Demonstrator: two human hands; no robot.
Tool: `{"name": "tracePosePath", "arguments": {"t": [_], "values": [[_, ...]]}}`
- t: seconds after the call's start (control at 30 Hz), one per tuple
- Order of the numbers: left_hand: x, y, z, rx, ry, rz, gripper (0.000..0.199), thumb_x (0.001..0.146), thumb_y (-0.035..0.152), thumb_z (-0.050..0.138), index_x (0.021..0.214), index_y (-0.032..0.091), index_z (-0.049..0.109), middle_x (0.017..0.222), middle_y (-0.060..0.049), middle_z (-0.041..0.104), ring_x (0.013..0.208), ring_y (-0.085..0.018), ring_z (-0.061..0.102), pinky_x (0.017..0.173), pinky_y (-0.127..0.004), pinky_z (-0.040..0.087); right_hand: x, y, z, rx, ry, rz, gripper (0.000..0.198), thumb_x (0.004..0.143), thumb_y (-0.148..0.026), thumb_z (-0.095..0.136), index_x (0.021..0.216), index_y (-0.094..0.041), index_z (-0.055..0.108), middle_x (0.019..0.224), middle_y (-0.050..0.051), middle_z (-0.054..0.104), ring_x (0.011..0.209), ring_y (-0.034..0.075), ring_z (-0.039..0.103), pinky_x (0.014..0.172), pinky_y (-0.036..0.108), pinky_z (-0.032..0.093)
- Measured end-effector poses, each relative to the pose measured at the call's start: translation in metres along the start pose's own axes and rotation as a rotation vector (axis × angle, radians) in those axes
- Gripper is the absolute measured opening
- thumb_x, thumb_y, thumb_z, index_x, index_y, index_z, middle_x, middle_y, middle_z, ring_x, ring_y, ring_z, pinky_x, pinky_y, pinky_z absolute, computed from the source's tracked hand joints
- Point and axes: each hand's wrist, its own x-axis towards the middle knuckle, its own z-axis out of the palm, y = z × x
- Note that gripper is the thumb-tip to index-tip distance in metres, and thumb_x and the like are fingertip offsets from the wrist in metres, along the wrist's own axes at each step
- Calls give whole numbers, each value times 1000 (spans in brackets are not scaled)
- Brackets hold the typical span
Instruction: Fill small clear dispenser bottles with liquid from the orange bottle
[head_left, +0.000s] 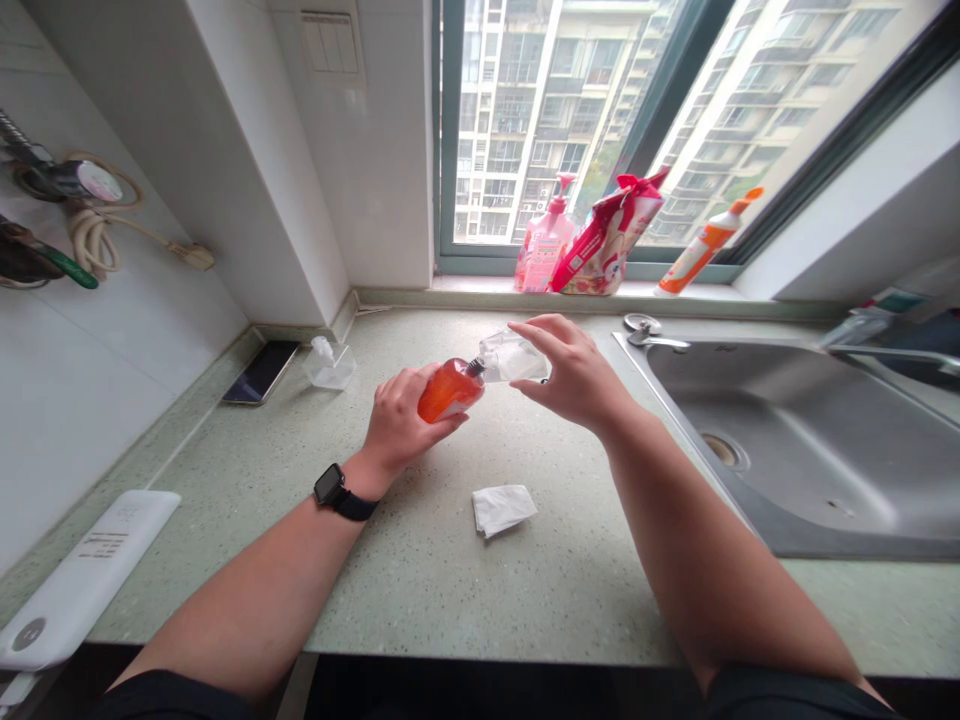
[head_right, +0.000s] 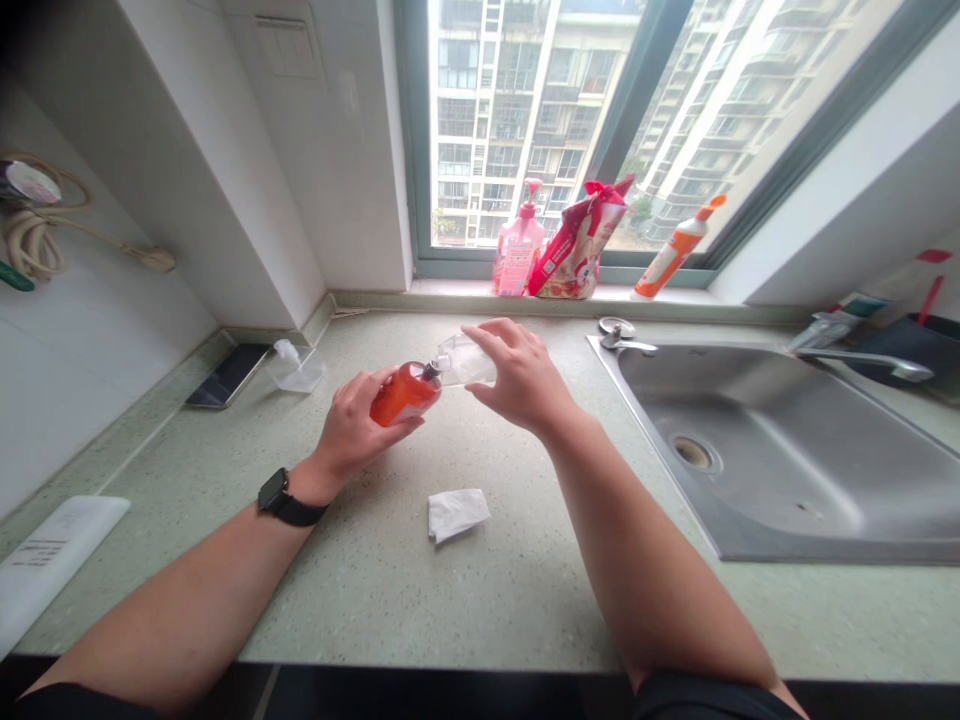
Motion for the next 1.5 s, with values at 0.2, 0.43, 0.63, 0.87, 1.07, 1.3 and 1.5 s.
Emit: {"name": "tracePosePath", "arguments": {"t": [0.2,0.43,0.63,0.87,1.07,1.3,1.5], "values": [[-1,0,0,-3,5,3,74,86,65,81,145,26,57,121,-9,73,108,-30,69,99,-47,52,0,-2,0,7,23,-3,69,83,-29,77,149,-33,58,140,11,66,133,38,60,113,61,50],[-1,-1,1,-7,10,0,75,87,67,80,145,26,58,119,-9,73,108,-30,70,98,-47,52,0,-6,-1,3,44,-20,63,83,-27,77,143,-33,61,140,10,67,133,39,61,115,62,47],[-1,-2,2,-15,10,-6,76,86,69,79,145,26,57,121,-9,73,108,-30,70,98,-47,52,0,-7,-3,-19,38,-26,65,85,-28,76,147,-36,59,140,10,66,134,39,59,116,64,45],[-1,-2,3,-23,2,-13,77,86,69,80,145,25,58,120,-9,74,108,-30,71,98,-47,52,0,-8,-3,-21,38,-27,65,86,-27,75,149,-37,59,141,9,66,136,38,58,117,64,44],[-2,-2,4,-36,-1,-23,77,86,69,80,146,27,57,120,-9,74,111,-30,71,101,-48,53,0,-8,-3,-12,45,-33,68,86,-26,75,151,-40,57,140,9,67,136,39,58,117,66,44],[-2,-2,4,-33,2,-25,77,86,69,80,146,27,56,120,-9,74,110,-31,71,101,-48,53,0,-8,-4,-12,49,-43,66,87,-27,75,150,-37,59,140,9,67,136,39,59,117,65,45],[-2,-2,4,-27,7,-17,77,86,69,80,145,27,57,121,-9,74,109,-30,72,101,-48,53,0,-8,-4,-25,39,-41,67,88,-28,75,152,-39,58,141,9,66,137,39,57,117,65,44]]}}
